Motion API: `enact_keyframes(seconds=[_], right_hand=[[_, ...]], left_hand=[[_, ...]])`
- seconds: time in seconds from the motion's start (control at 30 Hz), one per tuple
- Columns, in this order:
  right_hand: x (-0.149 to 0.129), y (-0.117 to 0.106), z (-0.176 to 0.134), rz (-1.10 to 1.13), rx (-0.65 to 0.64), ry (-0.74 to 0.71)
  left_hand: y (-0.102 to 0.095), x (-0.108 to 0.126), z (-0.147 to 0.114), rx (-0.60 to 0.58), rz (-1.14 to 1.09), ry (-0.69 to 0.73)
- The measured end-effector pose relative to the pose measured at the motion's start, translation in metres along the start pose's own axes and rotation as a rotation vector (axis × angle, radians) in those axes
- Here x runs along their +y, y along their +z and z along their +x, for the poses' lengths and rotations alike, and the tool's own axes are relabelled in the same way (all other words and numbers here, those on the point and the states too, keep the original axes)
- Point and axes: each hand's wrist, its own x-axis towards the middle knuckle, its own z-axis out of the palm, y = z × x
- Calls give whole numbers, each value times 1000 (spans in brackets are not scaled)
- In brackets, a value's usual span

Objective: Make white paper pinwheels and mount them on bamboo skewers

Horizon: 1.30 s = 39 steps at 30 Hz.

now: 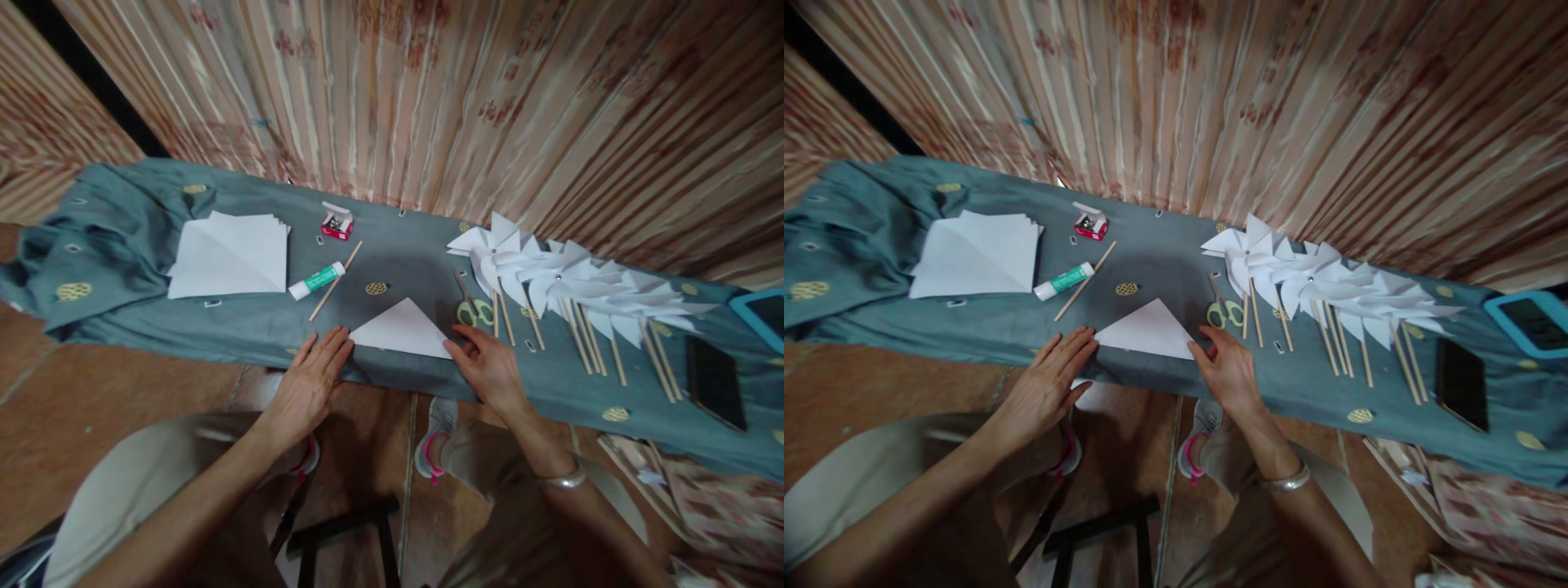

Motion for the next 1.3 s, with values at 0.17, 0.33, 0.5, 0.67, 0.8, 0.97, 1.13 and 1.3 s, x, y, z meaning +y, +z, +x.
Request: enact_keyframes(seconds=[0.17, 0.33, 0.5, 0.67, 0.8, 0.97, 1.13, 1.3], right_hand=[[5, -4, 2, 445, -181, 236], [-1, -15, 2, 699, -291, 330], [1, -27, 1, 785, -166, 373], [-5, -20, -4, 819, -4, 374], [-18, -8, -10, 736, -116, 282], [-17, -6, -17, 609, -255, 68], [-21, -15, -23, 336, -238, -197], [-40, -23, -16, 85, -76, -424]], left_hand=[[0, -3, -1, -5, -56, -4], [2, -8, -2, 6, -89, -4], [1, -13, -1, 16, -120, -51], [4, 10, 9, 106, -146, -34], [13, 34, 18, 12, -164, 105], [22, 36, 20, -29, -157, 111], [22, 31, 18, -4, -177, 127], [20, 33, 19, -27, -195, 141]])
